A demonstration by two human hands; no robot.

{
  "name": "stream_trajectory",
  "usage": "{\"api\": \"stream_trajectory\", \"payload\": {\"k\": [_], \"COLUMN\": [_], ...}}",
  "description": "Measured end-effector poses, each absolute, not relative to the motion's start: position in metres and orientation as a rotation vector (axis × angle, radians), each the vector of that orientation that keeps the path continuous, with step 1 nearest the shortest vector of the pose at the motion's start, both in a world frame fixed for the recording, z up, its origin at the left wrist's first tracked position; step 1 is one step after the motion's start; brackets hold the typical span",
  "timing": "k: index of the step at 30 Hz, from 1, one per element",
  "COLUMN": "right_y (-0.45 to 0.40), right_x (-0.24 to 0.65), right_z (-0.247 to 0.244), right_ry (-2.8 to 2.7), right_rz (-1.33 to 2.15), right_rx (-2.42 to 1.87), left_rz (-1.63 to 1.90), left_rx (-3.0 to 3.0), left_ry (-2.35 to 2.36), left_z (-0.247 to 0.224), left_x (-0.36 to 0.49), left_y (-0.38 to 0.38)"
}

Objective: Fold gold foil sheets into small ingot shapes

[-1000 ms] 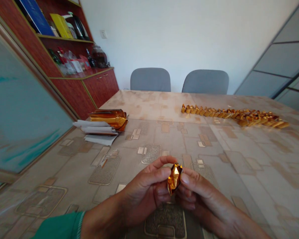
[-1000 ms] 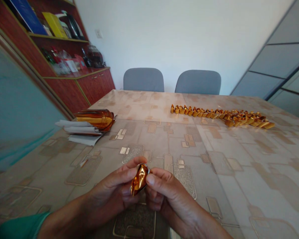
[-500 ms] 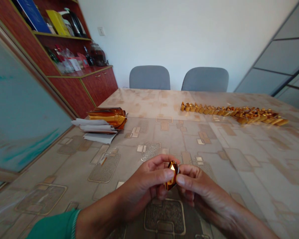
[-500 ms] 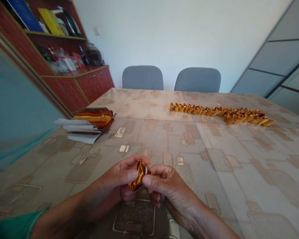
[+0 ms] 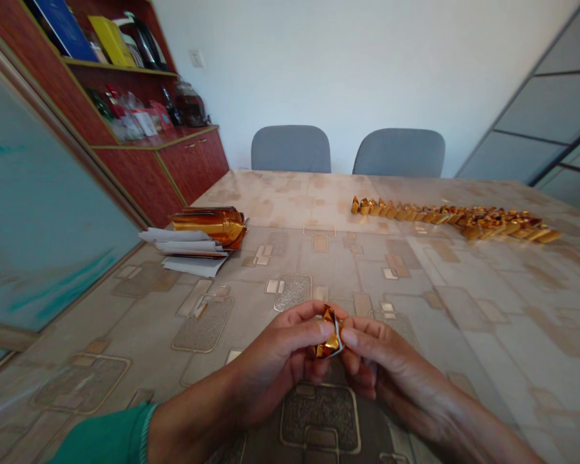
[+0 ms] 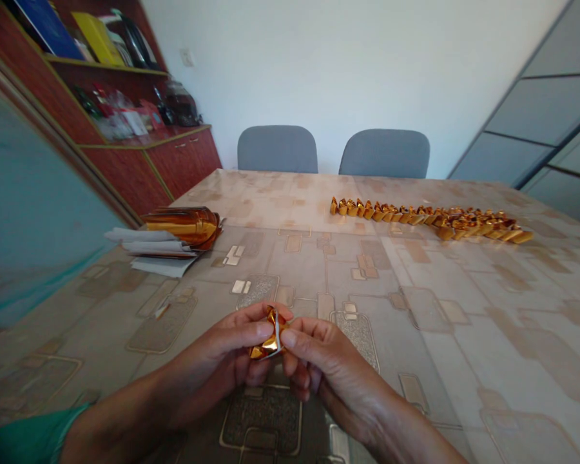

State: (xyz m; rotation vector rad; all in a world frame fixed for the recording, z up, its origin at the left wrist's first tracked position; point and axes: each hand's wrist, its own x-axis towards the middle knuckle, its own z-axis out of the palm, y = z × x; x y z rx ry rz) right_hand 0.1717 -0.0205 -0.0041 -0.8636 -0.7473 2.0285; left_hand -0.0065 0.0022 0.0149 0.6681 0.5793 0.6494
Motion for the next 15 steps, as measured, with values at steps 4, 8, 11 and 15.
{"api": "stream_trajectory", "payload": {"k": [4, 8, 11, 15], "right_y": [-0.0206, -0.0222, -0.0233, -0.0233], "right_x": [0.1713, 0.1698, 0.1685, 0.1682], "right_z": [-0.0055, -0.0061, -0.0052, -0.0044], "right_ry": [-0.696, -0.696, -0.709, -0.780], "right_rz": [2.050, 2.062, 2.069, 2.034], "right_rx": [-0.850, -0.823, -0.821, -0.839], "left_rz": [0.630, 0.576, 0.586, 0.605], "left_rx": [0.629, 0.677, 0.732, 0.715], "left_ry": [0.558, 0.634, 0.708, 0.707], "left_z": [0.0165, 0.0173, 0.0156, 0.0140], "left_x": [-0.0105, -0.0130, -0.0117, -0.0095], "left_y": [0.0049, 0.0080, 0.0085, 0.0086]}}
